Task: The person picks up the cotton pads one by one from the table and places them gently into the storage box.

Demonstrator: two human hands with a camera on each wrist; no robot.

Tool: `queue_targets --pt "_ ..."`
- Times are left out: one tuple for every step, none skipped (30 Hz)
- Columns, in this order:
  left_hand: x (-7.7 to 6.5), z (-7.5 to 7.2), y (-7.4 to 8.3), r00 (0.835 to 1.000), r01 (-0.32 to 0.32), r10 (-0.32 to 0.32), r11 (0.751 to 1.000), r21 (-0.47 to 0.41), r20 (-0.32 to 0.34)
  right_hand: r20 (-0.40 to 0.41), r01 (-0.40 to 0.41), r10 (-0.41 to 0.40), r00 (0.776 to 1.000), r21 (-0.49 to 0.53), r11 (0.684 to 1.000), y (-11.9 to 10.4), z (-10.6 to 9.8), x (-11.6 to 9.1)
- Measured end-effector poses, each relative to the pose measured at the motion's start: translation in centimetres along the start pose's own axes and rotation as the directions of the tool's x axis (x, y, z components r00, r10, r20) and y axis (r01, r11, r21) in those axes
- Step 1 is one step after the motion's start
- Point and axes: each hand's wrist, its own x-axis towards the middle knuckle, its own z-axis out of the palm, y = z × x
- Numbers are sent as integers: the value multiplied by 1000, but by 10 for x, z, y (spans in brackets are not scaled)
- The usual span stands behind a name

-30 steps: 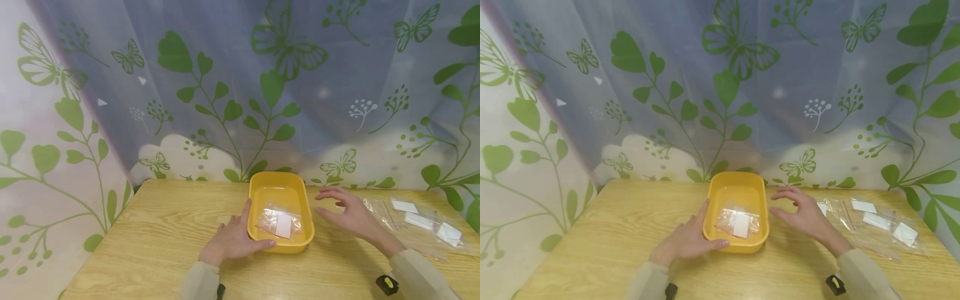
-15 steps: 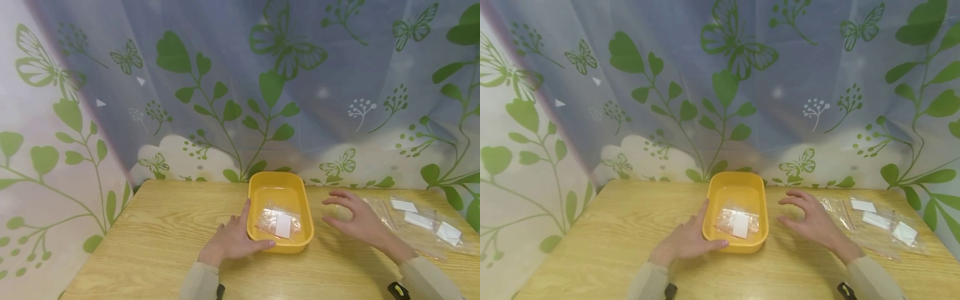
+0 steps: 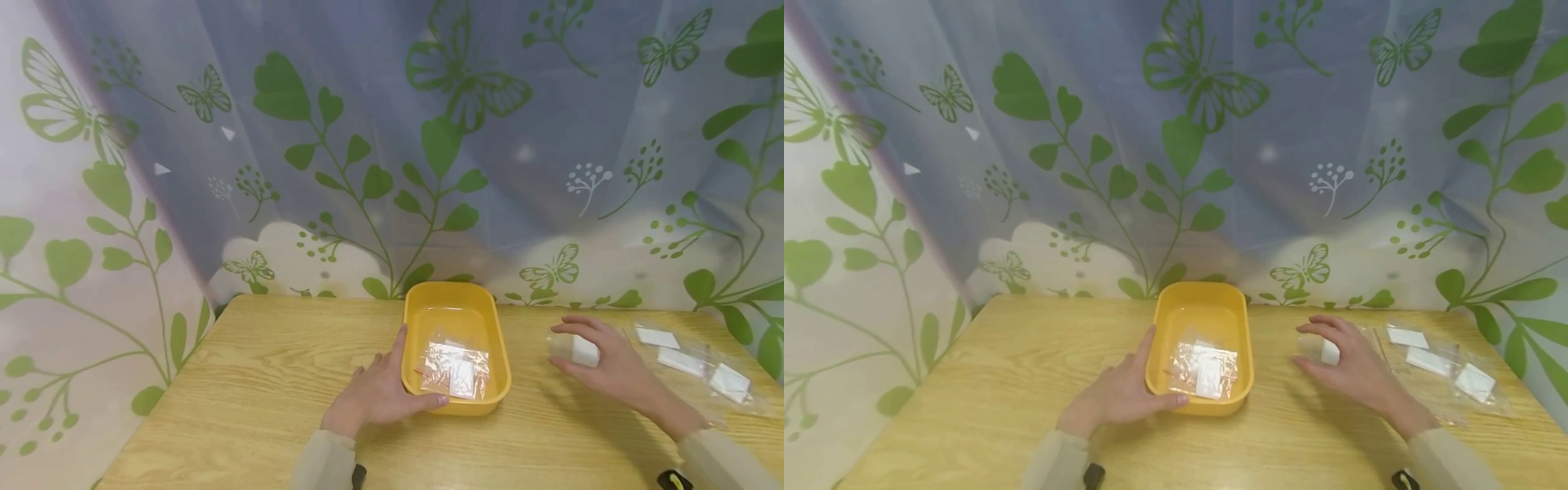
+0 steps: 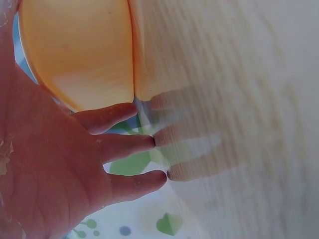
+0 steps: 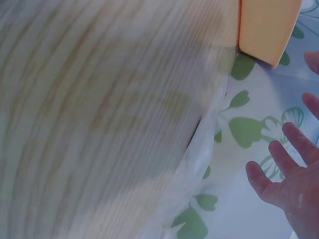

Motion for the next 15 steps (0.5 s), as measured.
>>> queue_targets --pt "0 0 0 1000 -3 3 1000 1 1 -4 0 0 1000 -8 1000 1 -1 -1" --pt "1 0 0 1000 -5 5 1000 2 2 -4 -1 1 1000 -21 1000 3 -3 -2" --pt "1 0 0 1000 -6 6 1000 4 5 -5 -4 4 1000 -39 999 4 -4 -2" --pt "1 -1 0 1000 -6 6 1000 6 7 -8 -6 5 1000 -54 999 5 -6 -3" --pt "1 -1 0 1000 -8 8 1000 4 8 -9 -11 10 1000 -69 998 6 -8 -4" --pt "1 -1 -1 1000 -7 7 1000 6 11 -6 -18 17 1000 -73 997 7 -9 -5" --pt "1 -2 0 1000 -3 3 1000 8 15 -5 -23 23 1000 -76 997 8 -11 -6" --pt "0 -2 0 1000 -1 1 1000 9 16 -1 -31 31 1000 -73 997 9 -12 -7" --pt "0 -2 0 1000 -1 1 1000 8 17 2 -38 38 999 -71 997 10 -13 -8" --pt "0 -2 0 1000 -1 0 1000 6 18 2 -41 41 999 -73 996 11 -14 -8" --pt "0 -1 0 1000 1 -1 1000 5 19 2 -43 43 999 -80 996 13 -15 -9" --pt "0 -1 0 1000 4 -4 1000 7 22 0 -39 39 999 -88 995 14 -16 -10" --pt "-1 -2 0 1000 4 -5 1000 5 23 -7 -33 33 999 -100 994 16 -16 -11" --pt "-1 -2 1 1000 4 -4 1000 3 24 -12 -27 26 1000 -108 994 18 -17 -12" --pt "-1 -2 1 1000 4 -4 1000 1 24 -20 -19 17 1000 -117 993 20 -17 -13"
